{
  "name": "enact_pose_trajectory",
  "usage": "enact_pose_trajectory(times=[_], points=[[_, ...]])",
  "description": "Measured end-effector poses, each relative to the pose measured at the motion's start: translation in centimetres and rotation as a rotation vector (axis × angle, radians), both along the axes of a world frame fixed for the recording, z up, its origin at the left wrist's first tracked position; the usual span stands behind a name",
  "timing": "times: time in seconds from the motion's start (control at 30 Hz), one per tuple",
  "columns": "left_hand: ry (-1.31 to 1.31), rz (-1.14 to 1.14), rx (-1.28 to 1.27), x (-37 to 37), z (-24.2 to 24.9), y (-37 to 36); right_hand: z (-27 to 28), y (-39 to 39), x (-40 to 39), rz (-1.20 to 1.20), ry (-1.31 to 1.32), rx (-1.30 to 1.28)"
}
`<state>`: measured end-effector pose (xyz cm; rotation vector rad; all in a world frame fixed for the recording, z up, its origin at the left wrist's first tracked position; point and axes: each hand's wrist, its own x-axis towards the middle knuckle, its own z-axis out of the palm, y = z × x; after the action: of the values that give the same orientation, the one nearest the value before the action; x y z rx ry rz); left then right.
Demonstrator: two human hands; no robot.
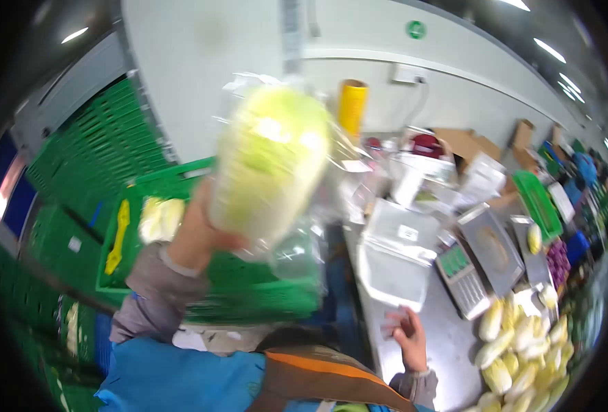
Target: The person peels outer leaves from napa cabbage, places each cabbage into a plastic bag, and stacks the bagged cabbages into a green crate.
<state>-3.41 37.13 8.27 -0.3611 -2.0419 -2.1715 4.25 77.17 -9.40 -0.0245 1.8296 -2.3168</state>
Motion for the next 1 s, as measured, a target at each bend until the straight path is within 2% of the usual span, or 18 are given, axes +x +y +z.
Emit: enact_pose_trajectory(times=[0.07,0.13,0.2,0.27,0.3,0.33,0.4,0.43,0.5,0.53,0.57,0.63,0.67,0.73,0.8,0.87,0.93,1.0], points=[[-0.047,-0.220,0.060,-0.5,-0.9,9.4,3.0,1.3,-0.9,-0.030,0.205,-0.311],[-0.003,-0.372,-0.070,-0.9,-4.2,16.8,5.5,2.8,-0.6,-0.052,0.301,-0.631],[0.029,-0.512,-0.079,-0.6,-7.0,22.7,7.1,3.9,1.3,-0.194,0.281,-0.779],[-0.029,-0.544,-0.250,0.5,-8.7,27.1,3.8,6.5,3.3,-0.436,0.182,-0.554],[-0.090,-0.648,-0.096,1.5,-8.7,28.5,4.5,6.1,4.4,-0.584,0.181,-0.501],[-0.103,-0.701,-0.091,2.1,-9.8,29.8,4.1,6.7,5.6,-0.674,0.113,-0.511],[-0.603,-0.796,0.469,2.5,-13.1,31.7,3.8,7.1,6.7,-0.735,0.158,-0.477],[-0.761,-0.947,0.556,2.3,-14.0,32.6,3.4,7.4,7.5,-0.767,0.160,-0.476],[-0.803,-0.977,0.473,2.7,-14.2,33.4,2.5,9.0,8.7,-0.788,0.197,-0.287],[-0.832,-0.974,0.394,2.4,-14.1,33.7,2.6,10.7,9.8,-0.659,0.251,-0.294],[-0.831,-0.995,0.389,1.8,-13.8,34.0,-0.1,15.2,12.3,-0.580,0.153,0.002],[-0.056,-0.877,-0.048,0.8,-13.3,33.9,5.2,17.2,13.3,-0.802,0.212,-0.021],[-0.075,-0.890,-0.052,0.8,-12.7,33.9,7.6,16.8,14.0,-0.923,0.410,0.260],[0.382,-0.731,-0.266,0.7,-11.1,33.8,12.5,15.7,14.0,-0.970,0.444,0.729],[0.431,-0.735,-0.263,1.1,-11.1,33.8,15.3,14.1,12.4,-0.693,0.607,1.252],[0.487,-0.733,-0.257,1.2,-10.9,33.6,17.2,11.2,10.5,-0.459,0.567,1.585],[0.550,-0.746,-0.281,1.3,-10.6,33.2,13.5,11.9,9.5,-0.414,0.672,1.487],[0.617,-0.753,-0.304,0.8,-10.9,32.7,12.6,11.8,9.9,-0.650,0.595,1.400]])
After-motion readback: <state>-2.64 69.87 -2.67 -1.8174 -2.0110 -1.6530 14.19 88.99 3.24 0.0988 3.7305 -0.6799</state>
